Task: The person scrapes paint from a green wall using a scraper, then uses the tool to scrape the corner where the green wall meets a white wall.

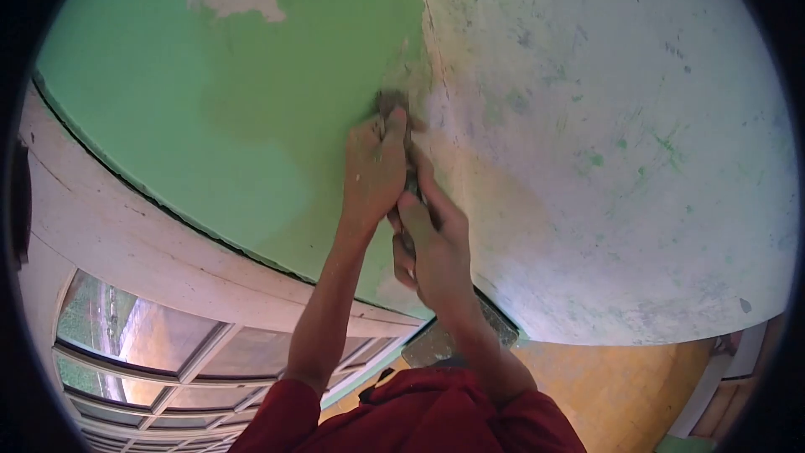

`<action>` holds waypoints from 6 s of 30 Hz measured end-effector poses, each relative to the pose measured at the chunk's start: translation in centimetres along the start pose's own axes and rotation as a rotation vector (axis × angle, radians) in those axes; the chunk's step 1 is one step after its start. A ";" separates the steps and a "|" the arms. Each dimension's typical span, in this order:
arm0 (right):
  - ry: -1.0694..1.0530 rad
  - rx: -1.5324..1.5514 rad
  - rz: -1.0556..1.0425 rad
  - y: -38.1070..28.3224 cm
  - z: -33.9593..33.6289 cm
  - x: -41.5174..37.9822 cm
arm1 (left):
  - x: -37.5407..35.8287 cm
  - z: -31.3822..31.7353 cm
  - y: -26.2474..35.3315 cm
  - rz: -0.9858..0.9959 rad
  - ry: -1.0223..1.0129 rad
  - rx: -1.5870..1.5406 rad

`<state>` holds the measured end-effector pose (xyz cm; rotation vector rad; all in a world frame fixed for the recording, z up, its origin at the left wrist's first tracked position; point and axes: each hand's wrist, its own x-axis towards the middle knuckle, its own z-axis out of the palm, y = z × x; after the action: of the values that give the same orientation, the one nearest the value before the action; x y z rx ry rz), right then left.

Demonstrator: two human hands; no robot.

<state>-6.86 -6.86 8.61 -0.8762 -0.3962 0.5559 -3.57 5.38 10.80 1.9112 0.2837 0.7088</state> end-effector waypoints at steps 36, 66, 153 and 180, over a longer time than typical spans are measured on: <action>-0.196 -1.394 -0.086 1.4 -9.1 -4.9 | -23.6 -6.5 -19.2 -0.493 -0.316 0.449; -0.025 -1.036 -0.560 -3.6 -7.9 7.2 | -13.6 -4.4 -10.3 -0.038 0.407 0.289; -0.216 -0.882 -0.427 13.7 -20.4 5.6 | -6.6 9.3 -15.5 -0.366 0.268 -0.056; -0.257 -0.801 -0.297 12.3 -21.0 5.8 | -6.7 11.1 -15.9 -0.352 0.437 0.031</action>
<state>5.49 -9.76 -13.03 -1.4822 -1.0051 0.2183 -0.51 0.77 -8.94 1.6575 0.8845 0.8765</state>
